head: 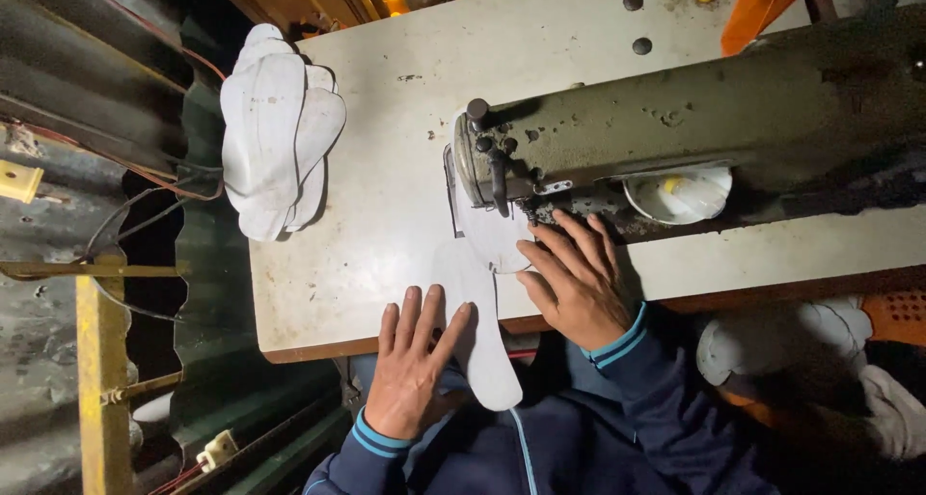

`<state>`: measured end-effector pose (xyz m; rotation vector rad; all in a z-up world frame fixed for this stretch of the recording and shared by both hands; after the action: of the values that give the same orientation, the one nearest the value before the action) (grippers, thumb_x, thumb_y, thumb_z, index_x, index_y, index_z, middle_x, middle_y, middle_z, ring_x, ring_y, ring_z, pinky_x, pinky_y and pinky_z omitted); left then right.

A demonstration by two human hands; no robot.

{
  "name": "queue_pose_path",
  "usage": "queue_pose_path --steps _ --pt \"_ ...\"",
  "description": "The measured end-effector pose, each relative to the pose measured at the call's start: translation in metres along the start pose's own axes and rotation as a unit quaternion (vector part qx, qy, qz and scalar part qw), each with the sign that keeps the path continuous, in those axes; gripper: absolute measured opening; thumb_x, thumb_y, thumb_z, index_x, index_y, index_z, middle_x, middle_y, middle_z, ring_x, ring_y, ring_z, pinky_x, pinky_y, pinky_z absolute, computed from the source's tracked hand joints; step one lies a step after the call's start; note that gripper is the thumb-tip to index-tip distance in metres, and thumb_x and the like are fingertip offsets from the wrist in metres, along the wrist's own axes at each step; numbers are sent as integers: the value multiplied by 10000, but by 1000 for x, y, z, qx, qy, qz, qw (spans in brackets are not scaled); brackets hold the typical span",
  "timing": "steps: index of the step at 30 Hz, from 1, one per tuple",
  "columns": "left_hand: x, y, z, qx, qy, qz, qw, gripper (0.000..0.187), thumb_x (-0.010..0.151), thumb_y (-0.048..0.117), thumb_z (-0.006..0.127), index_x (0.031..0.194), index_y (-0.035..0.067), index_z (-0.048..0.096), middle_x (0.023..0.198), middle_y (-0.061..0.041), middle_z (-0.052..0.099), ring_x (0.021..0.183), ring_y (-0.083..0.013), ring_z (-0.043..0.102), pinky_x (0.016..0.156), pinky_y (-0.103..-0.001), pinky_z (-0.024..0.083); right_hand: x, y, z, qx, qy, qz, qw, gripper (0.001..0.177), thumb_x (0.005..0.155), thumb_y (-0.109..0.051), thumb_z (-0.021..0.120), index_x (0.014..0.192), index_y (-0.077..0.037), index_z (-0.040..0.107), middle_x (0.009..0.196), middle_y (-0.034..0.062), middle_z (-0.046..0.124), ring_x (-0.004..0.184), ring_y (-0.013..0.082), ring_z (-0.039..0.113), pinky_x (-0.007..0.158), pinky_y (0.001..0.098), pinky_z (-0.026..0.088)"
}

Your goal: Using an industrial sewing machine to stitch the edges of shoe insoles.

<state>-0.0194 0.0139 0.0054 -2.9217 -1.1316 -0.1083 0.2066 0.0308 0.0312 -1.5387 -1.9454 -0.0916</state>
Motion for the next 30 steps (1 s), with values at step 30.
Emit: queue_pose_path --steps 30 --pt "28 15 4 -87 60 12 994 736 863 57 606 1550 223 399 1616 -229 355 1527 -413 310 1248 -594 226 14 1 -4 -38 11 -20 999 249 977 -244 676 1167 -100 746 1219 99 699 1277 317 579 1094 530 430"
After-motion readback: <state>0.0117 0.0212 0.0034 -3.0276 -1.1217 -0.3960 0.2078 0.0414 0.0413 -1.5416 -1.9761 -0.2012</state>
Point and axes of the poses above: each hand's wrist, its own x-axis towards the middle knuckle, its own z-axis out of the palm, y = z × x, the point moved 6 cm from there along x, towards the middle knuckle
